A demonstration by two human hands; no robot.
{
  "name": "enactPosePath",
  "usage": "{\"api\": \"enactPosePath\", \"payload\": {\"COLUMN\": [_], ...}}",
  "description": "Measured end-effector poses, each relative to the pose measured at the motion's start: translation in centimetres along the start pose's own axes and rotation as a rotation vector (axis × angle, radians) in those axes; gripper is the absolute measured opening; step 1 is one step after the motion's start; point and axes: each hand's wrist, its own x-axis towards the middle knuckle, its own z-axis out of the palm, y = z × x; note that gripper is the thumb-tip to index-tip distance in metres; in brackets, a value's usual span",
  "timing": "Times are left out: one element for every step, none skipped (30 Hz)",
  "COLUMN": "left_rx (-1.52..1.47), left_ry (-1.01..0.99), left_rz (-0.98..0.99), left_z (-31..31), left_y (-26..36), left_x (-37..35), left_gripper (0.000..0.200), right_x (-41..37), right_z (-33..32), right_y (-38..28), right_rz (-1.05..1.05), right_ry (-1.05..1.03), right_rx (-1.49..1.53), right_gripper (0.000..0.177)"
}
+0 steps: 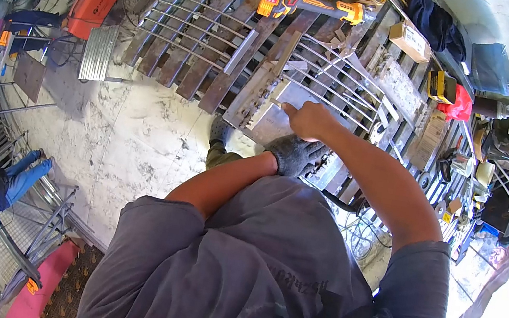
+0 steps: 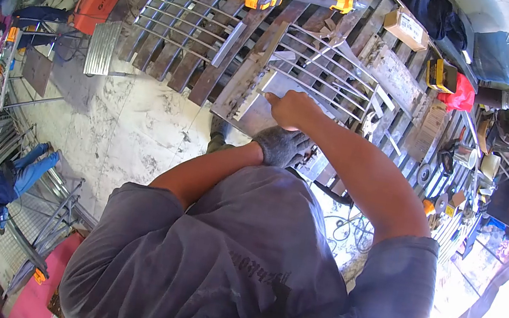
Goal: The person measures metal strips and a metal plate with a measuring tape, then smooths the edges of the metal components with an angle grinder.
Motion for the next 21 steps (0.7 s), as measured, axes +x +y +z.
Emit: {"api": "enactPosePath", "payload": {"left_rx": [0.030, 0.060, 0.072, 0.085, 0.098, 0.117, 0.136, 0.155, 0.162, 0.169, 0.176, 0.133, 0.091, 0.049, 0.115, 0.183, 0.251, 0.252, 0.253, 0.253, 0.209], "left_ry": [-0.009, -0.018, -0.010, -0.001, 0.006, -0.041, -0.088, -0.135, -0.128, -0.121, -0.113, -0.103, -0.094, -0.086, -0.083, -0.079, -0.077, -0.054, -0.032, -0.010, 0.001], "left_rz": [0.015, 0.029, 0.028, 0.028, 0.028, 0.026, 0.025, 0.025, 0.024, 0.022, 0.020, 0.007, -0.006, -0.017, 0.010, 0.037, 0.064, 0.072, 0.081, 0.092, 0.081], "left_z": [0.0, 0.0, 0.0, 0.0, 0.0, -0.4, -0.9, -1.4, -1.3, -0.9, -0.7, -0.7, -0.7, -0.8, -0.3, 0.3, 0.8, 1.0, 1.1, 1.2, 1.4], "left_y": [0.0, -0.1, -0.1, -0.1, -0.2, 0.0, 0.1, 0.3, 0.3, 0.3, 0.2, 0.3, 0.3, 0.3, 0.2, 0.1, -0.1, -0.2, -0.3, -0.3, -0.3], "left_x": [0.1, 0.1, 0.2, 0.2, 0.2, 0.2, 0.3, 0.4, 0.3, 0.3, 0.3, 0.3, 0.2, 0.2, 0.2, 0.5, 0.5, 0.4, 0.4, 0.4, 0.3], "left_gripper": [0.071, 0.072, 0.072, 0.072, 0.073, 0.074, 0.075, 0.075, 0.076, 0.076, 0.077, 0.077, 0.077, 0.076, 0.076, 0.075, 0.074, 0.074, 0.074, 0.073, 0.073], "right_x": [-0.6, -0.9, -1.0, -1.5, -2.4, -4.0, -4.1, -4.1, -2.7, -1.5, -1.0, -0.5, -0.1, 0.4, 0.4, 0.6, 0.9, 0.8, 0.7, 0.8, 0.7], "right_z": [-0.8, -1.4, -2.1, -3.2, -4.5, -6.5, -6.6, -6.7, -4.9, -3.2, -1.9, -0.8, 0.3, 1.4, 2.0, 2.4, 2.8, 2.8, 2.8, 3.0, 2.9], "right_y": [-0.5, -1.0, -1.6, -2.5, -3.2, -4.4, -4.3, -4.3, -2.8, -1.5, -0.4, 0.6, 1.5, 2.3, 2.8, 3.3, 3.7, 3.8, 3.8, 3.8, 3.5], "right_rz": [-0.037, -0.012, 0.012, 0.037, 0.072, 0.108, 0.102, 0.097, 0.050, 0.003, 0.007, 0.009, 0.008, 0.006, 0.002, -0.002, 0.012, 0.027, 0.041, 0.004, -0.030], "right_ry": [-0.001, -0.029, -0.057, -0.085, -0.123, -0.161, -0.164, -0.166, -0.134, -0.101, -0.046, 0.007, 0.051, 0.095, 0.132, 0.170, 0.163, 0.155, 0.149, 0.167, 0.189], "right_rx": [-0.042, -0.032, -0.023, -0.014, 0.032, 0.080, 0.073, 0.067, 0.008, -0.051, 0.019, 0.087, 0.133, 0.178, 0.198, 0.217, 0.262, 0.308, 0.354, 0.312, 0.272], "right_gripper": [0.058, 0.054, 0.053, 0.054, 0.054, 0.053, 0.053, 0.053, 0.053, 0.053, 0.047, 0.058, 0.066, 0.077, 0.077, 0.076, 0.077, 0.078, 0.078, 0.079, 0.079]}}
